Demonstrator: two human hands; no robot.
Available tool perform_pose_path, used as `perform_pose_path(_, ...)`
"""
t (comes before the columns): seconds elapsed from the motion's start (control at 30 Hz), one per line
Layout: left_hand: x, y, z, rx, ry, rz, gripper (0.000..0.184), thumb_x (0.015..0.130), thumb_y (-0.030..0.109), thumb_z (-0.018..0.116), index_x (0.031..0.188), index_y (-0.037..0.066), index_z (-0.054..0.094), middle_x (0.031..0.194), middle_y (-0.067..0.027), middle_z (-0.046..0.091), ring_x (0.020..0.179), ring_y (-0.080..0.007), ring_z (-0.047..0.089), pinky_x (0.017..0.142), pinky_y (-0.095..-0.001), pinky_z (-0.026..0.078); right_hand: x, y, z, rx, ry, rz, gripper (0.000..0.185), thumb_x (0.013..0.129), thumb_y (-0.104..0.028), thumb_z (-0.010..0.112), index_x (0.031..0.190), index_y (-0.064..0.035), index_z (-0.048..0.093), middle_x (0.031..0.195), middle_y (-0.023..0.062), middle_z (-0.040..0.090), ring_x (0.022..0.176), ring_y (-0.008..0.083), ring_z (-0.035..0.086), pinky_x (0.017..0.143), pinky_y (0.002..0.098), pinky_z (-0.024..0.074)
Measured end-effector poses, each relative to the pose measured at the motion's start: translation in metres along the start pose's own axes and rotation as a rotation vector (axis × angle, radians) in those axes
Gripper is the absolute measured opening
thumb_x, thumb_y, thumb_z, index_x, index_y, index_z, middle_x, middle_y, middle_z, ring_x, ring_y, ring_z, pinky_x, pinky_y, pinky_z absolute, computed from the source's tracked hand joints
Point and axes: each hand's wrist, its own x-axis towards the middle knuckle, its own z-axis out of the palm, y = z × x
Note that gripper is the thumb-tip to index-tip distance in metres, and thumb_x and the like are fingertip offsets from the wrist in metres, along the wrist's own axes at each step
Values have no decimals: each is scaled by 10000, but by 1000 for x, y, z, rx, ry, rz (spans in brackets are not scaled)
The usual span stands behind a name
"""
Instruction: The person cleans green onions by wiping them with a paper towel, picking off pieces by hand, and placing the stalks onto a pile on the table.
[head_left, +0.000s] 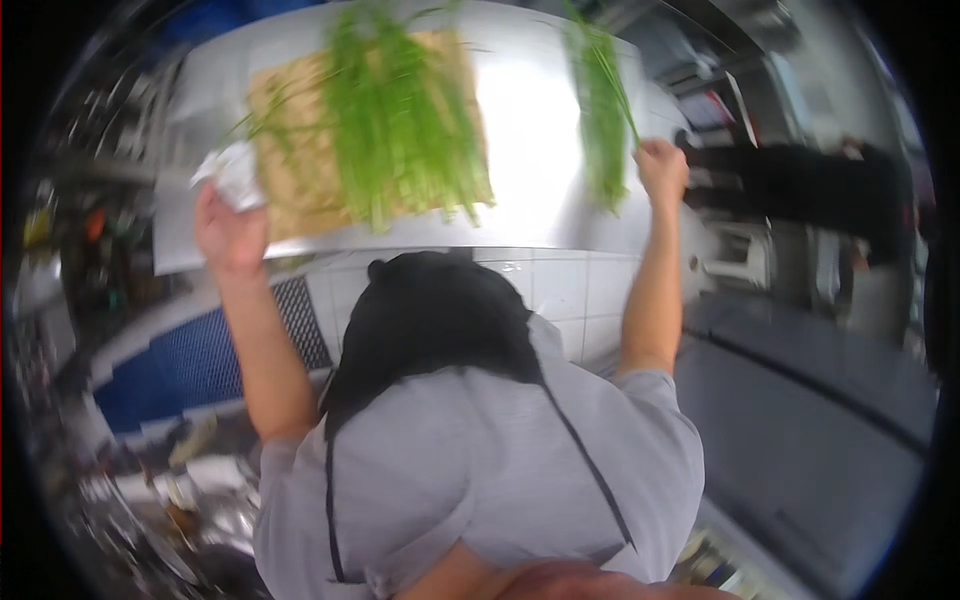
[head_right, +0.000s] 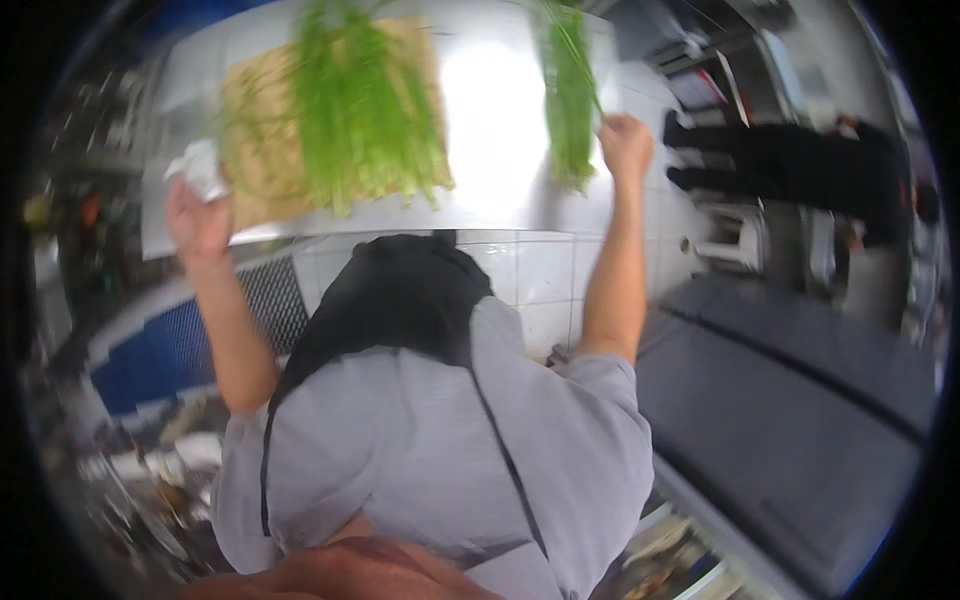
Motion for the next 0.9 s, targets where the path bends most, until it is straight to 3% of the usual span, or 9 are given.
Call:
perform_pose_path(0.1,-15,-6,19,-59,72,12,471,909,276,585,1307,43,487,1289,-128,564,1234,-282,509,1003,-467,444,-24,3,10,-274,-102,-68,275,750,-243,706,967,-79,745,871,146,723,800,325,696,759,398,532)
perform_pose_path(0.2,-27,0,18,-80,13,75,427,933,241,583,1295,36,485,1315,-138,541,1222,-292,512,994,-457,443,-45,-44,3,-274,73,-82,304,785,-249,699,1029,-70,726,910,132,725,804,277,705,739,366,537)
perform_pose_path(0.3,-21,-1,13,250,347,195,386,948,217,563,1281,37,488,1297,-134,551,1189,-294,534,943,-447,480,-68,-101,31,305,-146,-208,243,824,-196,689,1019,-54,719,882,125,722,780,244,702,722,338,539)
perform_pose_path(0.4,-24,-4,15,205,370,172,373,960,200,532,1290,39,472,1272,-128,565,1160,-293,550,913,-442,497,-124,-197,58,446,-443,-477,164,820,-127,670,945,-27,707,833,153,703,746,274,701,685,342,541)
perform_pose_path(0.5,-25,-6,21,223,382,164,379,979,236,483,1301,39,456,1283,-122,557,1160,-289,550,910,-451,491,-163,-261,92,407,-636,-668,162,799,-161,643,843,-18,704,797,197,687,760,336,690,697,436,543)
perform_pose_path(0.6,-30,-4,26,240,383,177,385,981,254,462,1303,45,456,1294,-115,550,1162,-281,551,905,-453,485,-179,-296,122,128,-682,-729,202,768,-195,660,806,-1,701,767,241,669,758,373,679,705,472,537)
perform_pose_path(0.7,-38,1,31,267,427,197,391,973,253,459,1306,50,454,1301,-110,546,1167,-271,551,895,-447,482,-177,-309,138,-71,-705,-695,238,740,-216,671,803,12,700,746,259,661,746,389,676,703,477,537)
perform_pose_path(0.8,-45,7,26,281,426,218,391,964,244,465,1305,53,457,1301,-107,548,1167,-264,554,885,-435,484,-168,-311,137,-29,-735,-624,277,722,-237,674,796,30,692,742,259,662,730,405,672,695,467,541)
perform_pose_path(0.9,-49,12,19,289,408,217,384,959,231,470,1297,51,465,1294,-107,553,1165,-257,556,884,-424,486,-159,-308,118,351,-853,-287,287,711,-243,693,741,42,676,731,229,673,693,326,693,643,398,552)
